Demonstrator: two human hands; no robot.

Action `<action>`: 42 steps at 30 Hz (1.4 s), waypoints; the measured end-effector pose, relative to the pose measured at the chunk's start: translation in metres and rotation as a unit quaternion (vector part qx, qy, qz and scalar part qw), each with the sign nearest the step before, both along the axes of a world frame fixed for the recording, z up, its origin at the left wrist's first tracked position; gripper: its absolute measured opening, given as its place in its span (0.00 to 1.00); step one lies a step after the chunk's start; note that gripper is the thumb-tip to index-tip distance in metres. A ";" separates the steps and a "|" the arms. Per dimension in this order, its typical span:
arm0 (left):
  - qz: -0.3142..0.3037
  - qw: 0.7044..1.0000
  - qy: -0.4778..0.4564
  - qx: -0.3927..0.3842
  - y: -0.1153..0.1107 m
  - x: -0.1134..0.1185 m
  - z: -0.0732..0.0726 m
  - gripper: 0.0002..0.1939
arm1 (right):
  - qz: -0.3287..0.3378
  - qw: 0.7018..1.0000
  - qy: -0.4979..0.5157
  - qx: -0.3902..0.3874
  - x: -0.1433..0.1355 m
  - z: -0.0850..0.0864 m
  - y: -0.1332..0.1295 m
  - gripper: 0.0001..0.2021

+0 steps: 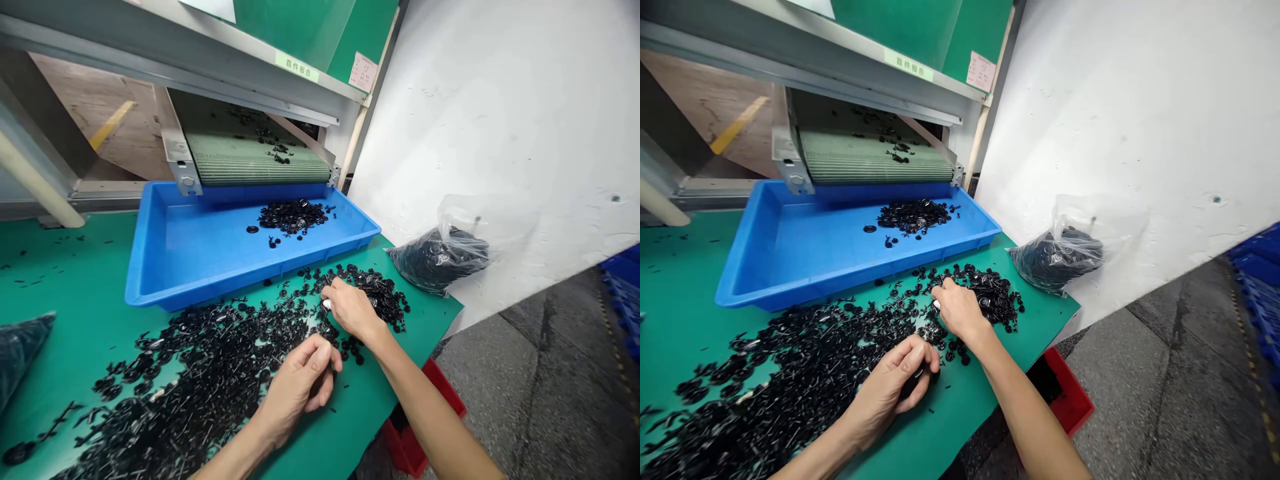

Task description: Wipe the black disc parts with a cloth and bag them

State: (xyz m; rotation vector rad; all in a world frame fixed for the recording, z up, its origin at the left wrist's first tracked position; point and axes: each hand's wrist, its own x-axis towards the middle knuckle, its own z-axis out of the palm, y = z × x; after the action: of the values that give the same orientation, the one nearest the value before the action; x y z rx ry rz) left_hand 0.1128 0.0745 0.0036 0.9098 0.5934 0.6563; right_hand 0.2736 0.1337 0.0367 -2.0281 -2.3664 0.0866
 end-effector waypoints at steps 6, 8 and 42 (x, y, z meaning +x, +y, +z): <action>0.011 0.999 -0.016 -0.029 0.004 -0.001 -0.001 0.14 | -0.005 1.000 0.007 0.005 0.011 -0.004 -0.012 0.13; 0.010 0.999 -0.008 -0.032 0.005 -0.001 -0.001 0.14 | 0.006 1.000 0.009 -0.001 0.014 -0.004 -0.014 0.15; 0.181 0.982 0.060 -0.013 0.001 0.010 -0.001 0.22 | 0.011 0.933 0.341 0.117 0.009 -0.009 -0.039 0.18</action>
State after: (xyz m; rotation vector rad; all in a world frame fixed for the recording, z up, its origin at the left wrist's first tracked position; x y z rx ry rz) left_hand 0.1231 0.0757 0.0021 0.8265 0.8857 0.9223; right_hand 0.2823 0.0945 0.0280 -1.5255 -1.8537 0.4128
